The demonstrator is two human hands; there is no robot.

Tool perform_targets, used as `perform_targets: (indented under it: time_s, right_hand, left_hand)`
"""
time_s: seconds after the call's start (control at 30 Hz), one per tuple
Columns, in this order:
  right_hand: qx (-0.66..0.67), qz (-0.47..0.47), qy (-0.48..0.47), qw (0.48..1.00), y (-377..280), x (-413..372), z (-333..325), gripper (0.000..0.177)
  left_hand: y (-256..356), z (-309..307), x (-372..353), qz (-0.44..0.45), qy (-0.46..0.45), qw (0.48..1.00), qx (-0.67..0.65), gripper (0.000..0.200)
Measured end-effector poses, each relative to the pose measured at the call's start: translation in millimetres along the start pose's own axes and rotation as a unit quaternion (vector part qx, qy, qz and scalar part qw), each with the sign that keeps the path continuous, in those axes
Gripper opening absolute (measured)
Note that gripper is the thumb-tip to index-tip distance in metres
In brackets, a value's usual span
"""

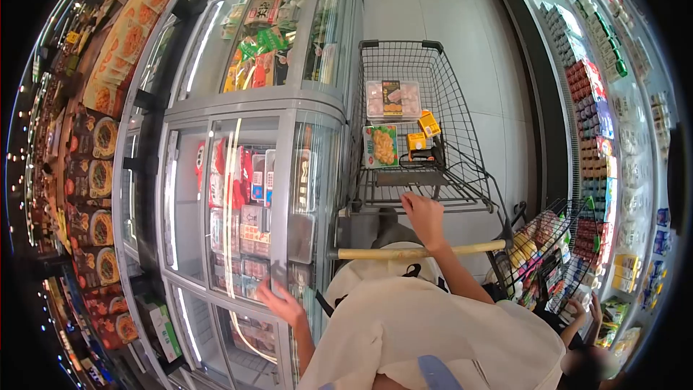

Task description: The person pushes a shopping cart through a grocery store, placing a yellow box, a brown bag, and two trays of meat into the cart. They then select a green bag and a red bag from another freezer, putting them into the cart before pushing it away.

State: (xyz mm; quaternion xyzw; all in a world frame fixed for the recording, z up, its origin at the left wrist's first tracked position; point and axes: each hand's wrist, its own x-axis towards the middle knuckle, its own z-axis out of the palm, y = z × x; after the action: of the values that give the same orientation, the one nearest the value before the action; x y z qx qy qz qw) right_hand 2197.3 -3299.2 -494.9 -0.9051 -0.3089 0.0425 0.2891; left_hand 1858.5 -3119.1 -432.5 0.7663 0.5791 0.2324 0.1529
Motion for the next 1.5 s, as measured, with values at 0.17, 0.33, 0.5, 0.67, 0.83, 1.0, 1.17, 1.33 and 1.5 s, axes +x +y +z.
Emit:
perform_targets:
  time_s: [0.17,0.33,0.5,0.67,0.83,1.0,1.17,1.33,1.5]
  right_hand:
    - [-0.019,-0.021,0.0,1.0,33.2,85.9,0.1,0.019]
    - [-0.031,-0.037,0.016,0.999,74.1,163.8,8.7,0.021]
    - [-0.029,-0.032,-0.006,0.999,100.4,249.5,12.9,0.02]
    - [-0.027,-0.04,-0.029,0.998,121.9,339.3,15.6,0.015]
    - [0.024,-0.059,-0.054,0.997,134.3,421.3,1.5,0.022]
    - [-0.012,-0.08,0.052,0.995,145.6,464.7,-8.0,0.037]
    - [-0.016,-0.078,0.091,0.993,168.8,527.1,-9.5,0.033]
    - [-0.056,-0.045,0.094,0.993,185.6,609.0,-3.6,0.03]
    - [-0.059,-0.028,0.089,0.994,214.3,687.6,-0.9,0.027]
  left_hand:
    - [155.3,93.7,54.1,0.214,-0.211,0.949,-0.097,0.022]
    - [197.7,199.8,85.1,0.363,-0.214,0.9,-0.114,0.012]
    - [249.9,258.0,133.2,0.371,-0.145,0.903,-0.161,0.012]
    - [290.8,320.6,189.4,0.373,-0.14,0.901,-0.174,0.018]
    - [346.1,376.9,252.9,0.388,-0.121,0.895,-0.183,0.022]
    - [388.7,426.5,304.5,0.397,-0.135,0.891,-0.174,0.024]
    - [438.5,474.7,352.1,0.395,-0.125,0.895,-0.168,0.024]
    - [492.1,524.7,396.7,0.39,-0.126,0.899,-0.154,0.024]
    - [542.4,567.1,440.8,0.401,-0.145,0.893,-0.144,0.023]
